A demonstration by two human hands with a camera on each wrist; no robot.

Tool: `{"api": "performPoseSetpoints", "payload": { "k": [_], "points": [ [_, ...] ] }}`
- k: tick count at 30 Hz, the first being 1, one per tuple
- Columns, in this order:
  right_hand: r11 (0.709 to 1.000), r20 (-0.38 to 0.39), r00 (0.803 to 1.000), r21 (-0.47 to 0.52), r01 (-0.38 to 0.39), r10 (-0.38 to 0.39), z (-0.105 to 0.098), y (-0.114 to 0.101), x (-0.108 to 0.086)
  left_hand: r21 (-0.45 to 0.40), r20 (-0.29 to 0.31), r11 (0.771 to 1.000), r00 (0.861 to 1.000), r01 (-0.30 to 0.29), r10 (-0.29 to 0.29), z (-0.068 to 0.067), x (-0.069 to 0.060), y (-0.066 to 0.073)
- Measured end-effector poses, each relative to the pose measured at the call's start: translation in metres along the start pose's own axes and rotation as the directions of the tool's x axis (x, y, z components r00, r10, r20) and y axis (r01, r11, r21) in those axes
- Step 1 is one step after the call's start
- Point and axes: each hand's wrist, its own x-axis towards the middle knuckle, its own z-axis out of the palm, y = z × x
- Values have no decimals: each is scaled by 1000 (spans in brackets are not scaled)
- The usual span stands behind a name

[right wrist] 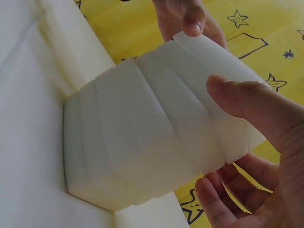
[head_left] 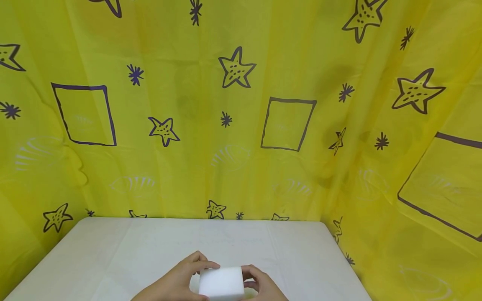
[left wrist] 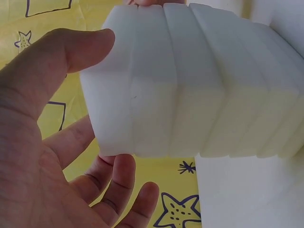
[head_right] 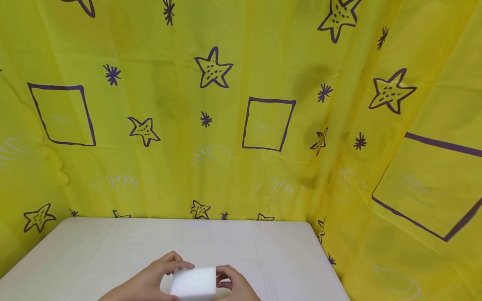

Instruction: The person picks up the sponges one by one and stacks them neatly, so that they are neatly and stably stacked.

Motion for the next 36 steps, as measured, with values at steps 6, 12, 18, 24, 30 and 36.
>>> {"api": "performPoseSetpoints", "payload": {
  "k": [6,12,18,24,30,36],
  "points": [
    [999,-5,999,-6,41,-41,-2,-3,-2,17,2,1000,1000,-14,14,0,0,0],
    [988,-14,991,-78,133,-134,-2,-9,0,10,1,1000,1000,-9,9,0,-1,0],
    [985,-32,988,-92,148,-151,0,-11,1,-4,12,1000,1000,22,-21,-1,-2,0],
    [985,-30,988,-82,151,-153,0,-12,1,-38,24,999,999,33,-32,-1,-2,-1],
    [986,-19,987,-66,155,-157,0,-14,1,-84,42,993,996,77,-73,-1,-3,-2],
    [989,-25,990,-61,137,-139,0,-15,0,-104,44,991,995,89,-85,-1,-3,-4]
  ]
}}
